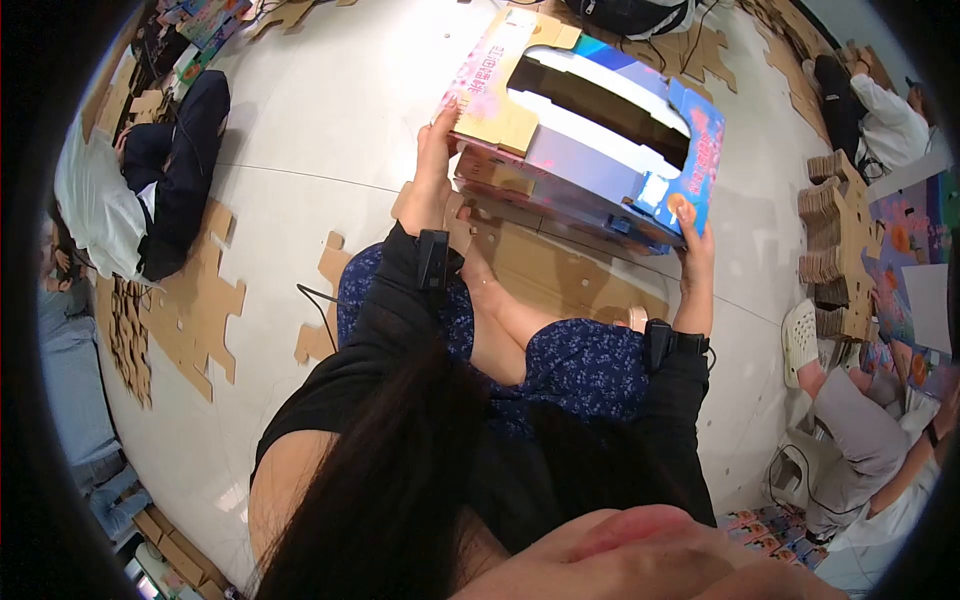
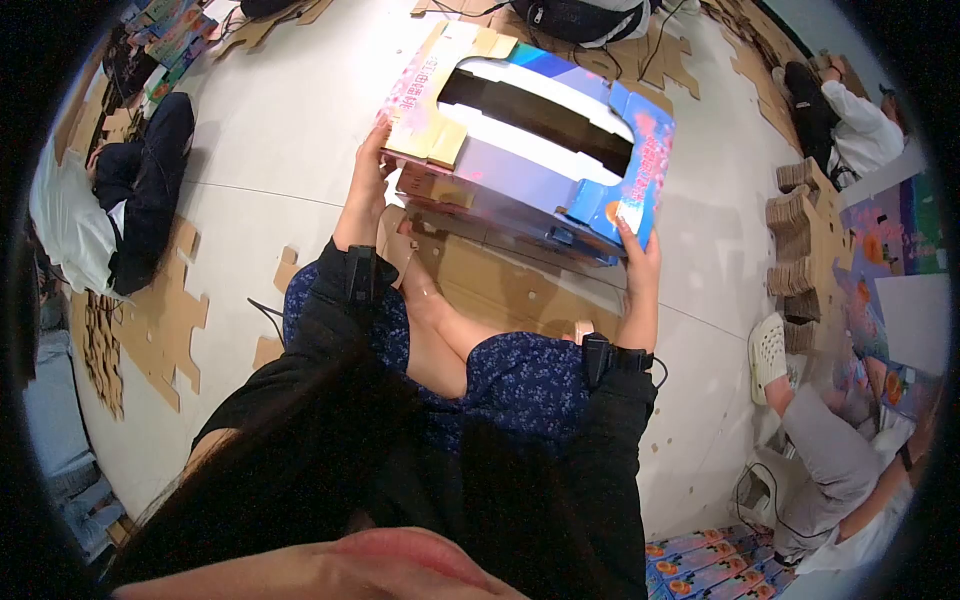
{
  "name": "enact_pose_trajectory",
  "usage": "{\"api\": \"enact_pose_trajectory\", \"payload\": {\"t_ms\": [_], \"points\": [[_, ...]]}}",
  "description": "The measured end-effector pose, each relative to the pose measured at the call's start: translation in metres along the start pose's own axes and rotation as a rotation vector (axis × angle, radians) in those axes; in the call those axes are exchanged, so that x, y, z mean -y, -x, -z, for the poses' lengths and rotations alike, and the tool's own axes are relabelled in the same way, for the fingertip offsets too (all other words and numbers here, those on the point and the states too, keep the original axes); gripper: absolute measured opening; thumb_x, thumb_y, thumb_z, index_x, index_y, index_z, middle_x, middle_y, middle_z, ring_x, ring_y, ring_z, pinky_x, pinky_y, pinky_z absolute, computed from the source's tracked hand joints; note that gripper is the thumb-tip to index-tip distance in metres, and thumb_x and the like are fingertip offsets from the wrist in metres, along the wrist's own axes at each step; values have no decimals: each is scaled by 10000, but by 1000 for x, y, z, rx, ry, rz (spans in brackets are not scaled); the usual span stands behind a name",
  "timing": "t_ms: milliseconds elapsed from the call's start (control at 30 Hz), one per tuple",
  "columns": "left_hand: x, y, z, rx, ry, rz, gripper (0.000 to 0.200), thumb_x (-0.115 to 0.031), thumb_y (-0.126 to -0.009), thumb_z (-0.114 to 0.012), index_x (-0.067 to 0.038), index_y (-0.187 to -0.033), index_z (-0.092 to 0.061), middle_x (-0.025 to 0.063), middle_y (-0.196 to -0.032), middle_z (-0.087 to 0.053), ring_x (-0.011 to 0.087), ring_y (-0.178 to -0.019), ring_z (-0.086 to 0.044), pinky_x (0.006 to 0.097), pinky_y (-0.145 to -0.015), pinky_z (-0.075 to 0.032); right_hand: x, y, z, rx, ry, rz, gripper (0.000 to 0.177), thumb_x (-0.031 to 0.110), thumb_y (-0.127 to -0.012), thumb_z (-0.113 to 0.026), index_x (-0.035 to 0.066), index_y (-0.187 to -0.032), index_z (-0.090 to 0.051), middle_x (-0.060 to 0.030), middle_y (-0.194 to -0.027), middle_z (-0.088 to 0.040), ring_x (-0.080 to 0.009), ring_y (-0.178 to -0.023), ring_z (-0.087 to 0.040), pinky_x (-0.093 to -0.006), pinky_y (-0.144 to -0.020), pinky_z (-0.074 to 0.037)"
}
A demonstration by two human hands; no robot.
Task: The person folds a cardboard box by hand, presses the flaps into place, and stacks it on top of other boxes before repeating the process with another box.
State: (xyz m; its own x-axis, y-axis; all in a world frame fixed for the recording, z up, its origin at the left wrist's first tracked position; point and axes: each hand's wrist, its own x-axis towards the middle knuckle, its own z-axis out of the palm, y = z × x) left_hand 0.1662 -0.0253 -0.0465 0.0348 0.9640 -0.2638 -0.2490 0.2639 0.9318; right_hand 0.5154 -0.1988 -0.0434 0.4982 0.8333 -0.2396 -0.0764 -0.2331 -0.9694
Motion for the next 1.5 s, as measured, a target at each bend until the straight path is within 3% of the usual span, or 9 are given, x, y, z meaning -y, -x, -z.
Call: {"api": "enact_pose_trajectory", "payload": {"t_ms": [67,400,500,767,1100,1233,1367,1400,1500], "points": [[0,-3,-11,4,-14,-115,477,-418,-887,-568,49,-966,-620,107,-841,-649,159,-825,-602,302,-763,-459,11,-4,14,-60,-37,86,595,442,-812,-682,60,-1237,-515,-71,-1141,-560,-192,-1051,-549,-332,-901,-434],[14,-18,-10,-259,-292,-232,758,-595,-930,-340,91,-1176,-550,222,-1179,-583,272,-1096,-541,318,-976,-368,-23,-35,58,-216,-172,4,453,362,-925,-501,18,-1217,-540,-82,-1173,-592,-165,-1060,-569,-303,-879,-450],[4,-3,-13,-14,-303,-124,697,-547,-940,-368,82,-1161,-572,218,-1130,-607,271,-1098,-542,321,-971,-372,-27,-38,53,-183,-234,-88,453,437,-933,-454,104,-1226,-546,-55,-1187,-600,-162,-1013,-598,-298,-813,-478],[1,6,-23,45,-154,39,494,-413,-882,-599,36,-1084,-637,77,-981,-656,112,-885,-586,229,-793,-438,-4,-16,33,-179,-339,-333,459,409,-887,-563,117,-1239,-527,-61,-1188,-584,-187,-1058,-567,-358,-868,-463],[1,1,-12,-155,-84,-90,579,-512,-883,-564,53,-906,-685,82,-845,-668,116,-784,-585,227,-736,-441,13,-5,37,-96,-366,-53,493,272,-862,-609,50,-1287,-499,-86,-1303,-506,-217,-1203,-484,-368,-1000,-389],[-13,8,-13,-234,-64,-115,686,-583,-902,-466,65,-857,-687,95,-828,-670,132,-780,-590,234,-747,-441,14,-3,40,-92,-383,75,510,353,-866,-573,46,-1265,-494,-101,-1242,-542,-213,-1144,-514,-342,-961,-398],[-13,-1,-1,-286,233,-160,819,-687,-878,-297,38,-1137,-576,137,-997,-632,200,-953,-581,267,-854,-402,24,0,35,-138,-390,63,553,470,-909,-463,56,-1277,-482,-130,-1239,-541,-233,-1156,-497,-362,-974,-371],[-20,6,-1,-317,160,-116,803,-669,-885,-270,-4,-1290,-465,165,-1191,-563,246,-1162,-506,356,-1008,-323,26,1,33,-167,-344,63,570,498,-918,-433,59,-1278,-480,-137,-1240,-540,-238,-1161,-490,-367,-978,-363],[-12,0,6,-385,195,-63,781,-646,-890,-289,-27,-1356,-391,157,-1287,-492,250,-1207,-462,414,-1036,-284,18,-4,36,-186,-268,29,590,530,-927,-394,67,-1285,-476,-148,-1243,-534,-243,-1180,-470,-381,-989,-339]]}}
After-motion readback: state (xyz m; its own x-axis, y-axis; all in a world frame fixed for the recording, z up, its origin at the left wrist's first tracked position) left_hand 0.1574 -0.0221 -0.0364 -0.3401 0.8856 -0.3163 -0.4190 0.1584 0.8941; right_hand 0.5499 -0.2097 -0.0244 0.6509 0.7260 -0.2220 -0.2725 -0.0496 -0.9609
